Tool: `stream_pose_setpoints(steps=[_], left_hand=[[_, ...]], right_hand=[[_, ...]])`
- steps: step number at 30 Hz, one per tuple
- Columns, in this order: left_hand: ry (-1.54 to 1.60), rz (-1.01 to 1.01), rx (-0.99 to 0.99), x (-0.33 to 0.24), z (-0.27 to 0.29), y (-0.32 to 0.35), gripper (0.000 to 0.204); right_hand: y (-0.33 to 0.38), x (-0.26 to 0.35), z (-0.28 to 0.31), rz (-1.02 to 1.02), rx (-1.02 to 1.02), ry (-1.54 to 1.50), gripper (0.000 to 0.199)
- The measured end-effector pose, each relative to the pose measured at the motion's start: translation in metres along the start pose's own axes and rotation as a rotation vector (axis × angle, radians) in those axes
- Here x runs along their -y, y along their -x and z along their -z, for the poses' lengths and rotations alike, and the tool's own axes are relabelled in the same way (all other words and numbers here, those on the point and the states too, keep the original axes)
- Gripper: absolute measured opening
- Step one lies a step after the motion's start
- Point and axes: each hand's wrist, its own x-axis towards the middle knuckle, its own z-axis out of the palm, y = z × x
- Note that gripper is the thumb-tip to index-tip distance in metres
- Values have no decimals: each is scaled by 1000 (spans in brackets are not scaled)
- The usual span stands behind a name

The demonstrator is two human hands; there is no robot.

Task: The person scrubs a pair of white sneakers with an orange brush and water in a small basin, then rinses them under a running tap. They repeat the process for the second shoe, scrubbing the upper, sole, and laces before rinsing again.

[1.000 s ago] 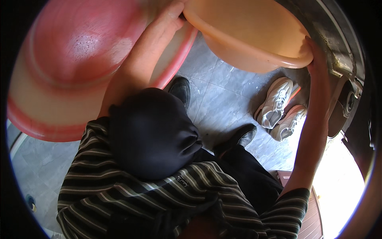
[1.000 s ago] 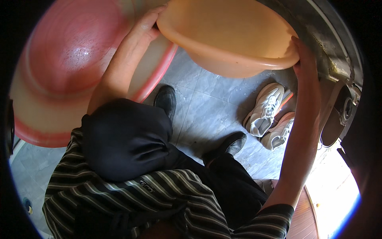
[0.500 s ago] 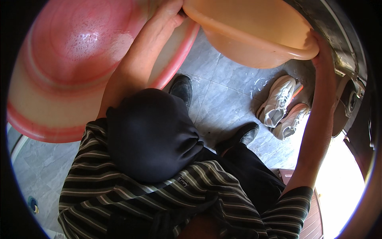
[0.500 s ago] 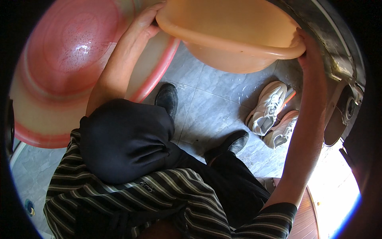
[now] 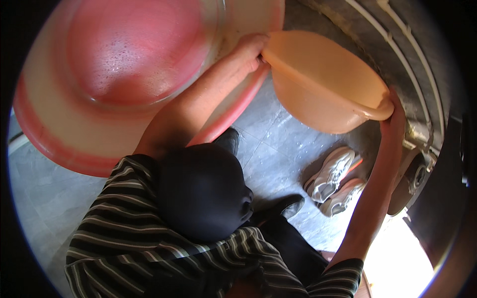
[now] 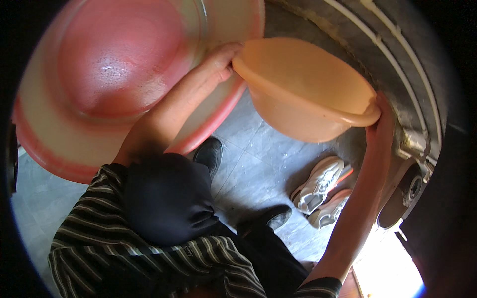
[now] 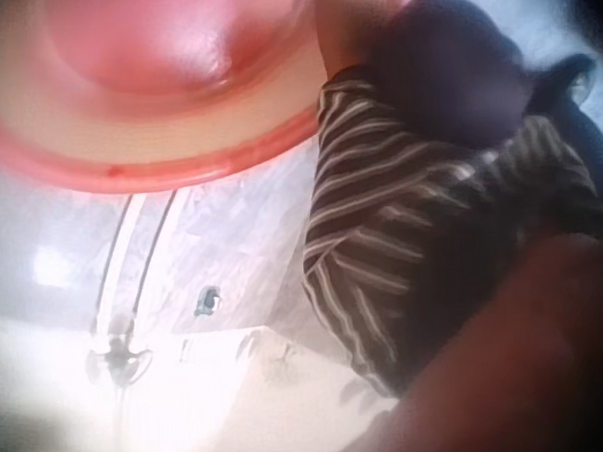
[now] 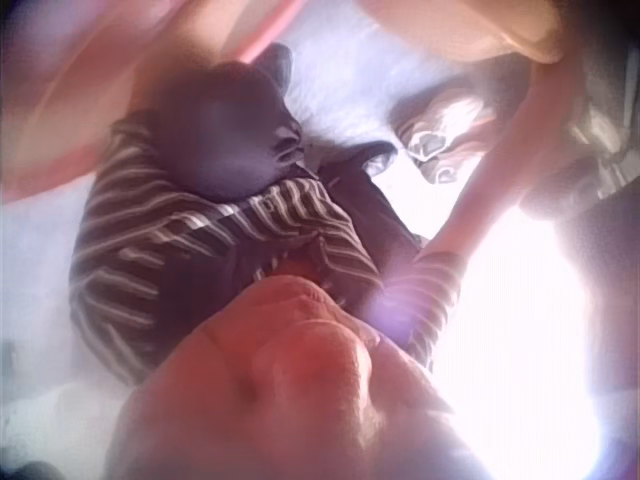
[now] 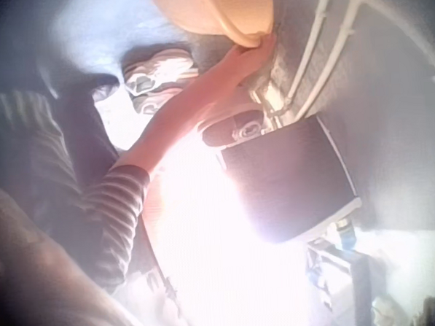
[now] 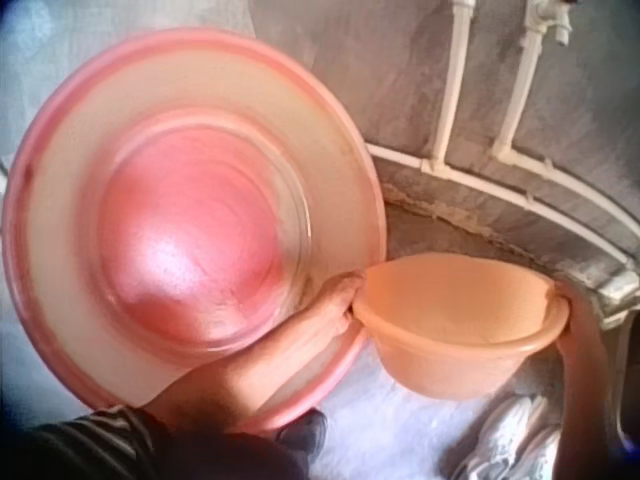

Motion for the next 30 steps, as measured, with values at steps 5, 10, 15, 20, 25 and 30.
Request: stream_pose_setpoints(steps=[5,10,15,20,25,30], left_hand=[[95,58,16,-3,1,-10,8],[160,121,7,2,-6,-8,10],[215,172,29,18,-6,-20,8],[164,283,-96,43,-4,-31,14],[154,379,-21,60,-9,-29,12],[158,469,24,85,-22,-32,13]], right_hand=[[3,13,-27,28,41,-18,32],[-3,30,-44,62,-25,38,30],[-22,53,-47,72,17,78,25],[-16,78,-100,150,14,212,19],[-27,116,-140,191,75,349,24],[-14,134,-188,278,139,544,24]])
